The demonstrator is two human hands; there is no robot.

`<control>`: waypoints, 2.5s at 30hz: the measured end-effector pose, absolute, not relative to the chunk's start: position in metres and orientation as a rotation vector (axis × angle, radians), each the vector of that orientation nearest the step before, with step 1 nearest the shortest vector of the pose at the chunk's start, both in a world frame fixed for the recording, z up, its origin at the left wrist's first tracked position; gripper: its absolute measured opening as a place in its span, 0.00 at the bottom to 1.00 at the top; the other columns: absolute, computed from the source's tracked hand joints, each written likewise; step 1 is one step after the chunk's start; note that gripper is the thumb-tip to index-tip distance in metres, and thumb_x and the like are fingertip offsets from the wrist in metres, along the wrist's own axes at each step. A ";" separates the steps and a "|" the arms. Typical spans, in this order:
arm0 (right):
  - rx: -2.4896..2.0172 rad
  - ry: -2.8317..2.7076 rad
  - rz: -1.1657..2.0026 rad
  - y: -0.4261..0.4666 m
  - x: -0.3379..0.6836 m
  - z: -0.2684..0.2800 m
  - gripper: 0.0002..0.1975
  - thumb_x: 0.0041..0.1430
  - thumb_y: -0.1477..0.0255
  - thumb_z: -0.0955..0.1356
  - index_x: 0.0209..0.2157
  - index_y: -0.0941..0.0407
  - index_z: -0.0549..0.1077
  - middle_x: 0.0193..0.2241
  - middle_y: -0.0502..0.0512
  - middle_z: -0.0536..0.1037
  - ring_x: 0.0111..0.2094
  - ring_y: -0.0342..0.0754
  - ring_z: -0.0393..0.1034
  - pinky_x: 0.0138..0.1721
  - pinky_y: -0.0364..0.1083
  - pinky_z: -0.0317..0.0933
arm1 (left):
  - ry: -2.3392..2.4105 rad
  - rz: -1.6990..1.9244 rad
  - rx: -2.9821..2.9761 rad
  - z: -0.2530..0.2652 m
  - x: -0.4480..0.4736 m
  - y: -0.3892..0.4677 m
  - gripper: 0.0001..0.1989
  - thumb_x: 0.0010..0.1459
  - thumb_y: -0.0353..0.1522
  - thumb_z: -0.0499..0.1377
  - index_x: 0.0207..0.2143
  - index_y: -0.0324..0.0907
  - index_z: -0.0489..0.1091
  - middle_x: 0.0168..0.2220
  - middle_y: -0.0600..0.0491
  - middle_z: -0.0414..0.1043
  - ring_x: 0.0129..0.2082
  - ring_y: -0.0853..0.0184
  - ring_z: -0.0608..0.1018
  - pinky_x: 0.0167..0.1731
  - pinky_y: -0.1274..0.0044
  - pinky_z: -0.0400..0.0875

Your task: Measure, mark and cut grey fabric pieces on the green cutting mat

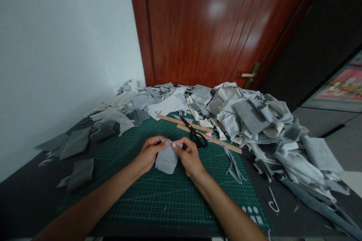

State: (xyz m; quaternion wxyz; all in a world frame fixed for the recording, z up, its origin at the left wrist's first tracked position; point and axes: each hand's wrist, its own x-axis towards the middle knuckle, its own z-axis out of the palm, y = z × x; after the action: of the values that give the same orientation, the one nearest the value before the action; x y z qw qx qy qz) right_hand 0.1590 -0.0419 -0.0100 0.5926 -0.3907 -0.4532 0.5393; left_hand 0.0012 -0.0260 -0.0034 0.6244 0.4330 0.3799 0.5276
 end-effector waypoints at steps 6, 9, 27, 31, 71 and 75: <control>-0.943 -0.957 1.271 -0.042 0.156 -0.012 0.17 0.43 0.58 0.82 0.25 0.54 0.80 0.23 0.49 0.78 0.26 0.46 0.67 0.30 0.45 0.61 | 0.867 1.251 0.969 -0.005 0.002 -0.025 0.18 0.39 0.41 0.78 0.28 0.39 0.81 0.24 0.53 0.77 0.24 0.69 0.74 0.27 0.78 0.66; -0.923 -0.892 1.310 -0.042 0.155 -0.013 0.17 0.42 0.59 0.83 0.26 0.54 0.81 0.23 0.49 0.80 0.26 0.46 0.68 0.31 0.46 0.62 | 0.863 1.276 0.961 -0.006 0.003 -0.025 0.18 0.39 0.41 0.78 0.29 0.39 0.81 0.25 0.53 0.77 0.25 0.69 0.75 0.28 0.78 0.67; -0.878 -0.923 1.268 -0.045 0.152 -0.010 0.14 0.45 0.59 0.82 0.32 0.50 0.87 0.30 0.53 0.86 0.33 0.51 0.76 0.40 0.50 0.68 | 0.855 1.281 0.978 -0.004 0.002 -0.027 0.20 0.40 0.43 0.79 0.30 0.39 0.82 0.27 0.51 0.79 0.26 0.68 0.76 0.29 0.77 0.70; -0.883 -0.925 1.288 -0.045 0.153 -0.009 0.14 0.44 0.58 0.81 0.31 0.51 0.87 0.29 0.54 0.86 0.34 0.52 0.76 0.41 0.50 0.67 | 0.847 1.271 0.970 -0.002 0.002 -0.028 0.19 0.40 0.43 0.78 0.29 0.40 0.82 0.26 0.52 0.79 0.26 0.67 0.76 0.29 0.77 0.69; -1.227 -1.659 0.607 -0.027 0.165 -0.031 0.19 0.67 0.58 0.66 0.25 0.53 0.67 0.20 0.49 0.70 0.22 0.46 0.65 0.25 0.45 0.53 | 0.978 1.325 1.141 -0.017 0.000 -0.013 0.26 0.48 0.53 0.72 0.22 0.40 0.73 0.15 0.58 0.67 0.13 0.72 0.66 0.13 0.80 0.60; -1.238 -1.589 0.738 -0.027 0.164 -0.034 0.19 0.68 0.54 0.64 0.36 0.55 0.74 0.20 0.48 0.72 0.20 0.47 0.67 0.22 0.44 0.57 | 0.961 1.333 1.050 -0.019 -0.002 -0.009 0.25 0.44 0.52 0.75 0.24 0.39 0.75 0.17 0.57 0.69 0.15 0.72 0.67 0.14 0.80 0.59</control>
State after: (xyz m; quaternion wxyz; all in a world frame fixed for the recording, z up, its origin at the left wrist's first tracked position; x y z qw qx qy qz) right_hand 0.1639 -0.0270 -0.0338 0.4777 -0.5071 -0.6505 0.3023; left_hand -0.0022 -0.0092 -0.0193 0.5611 0.4455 0.4080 0.5659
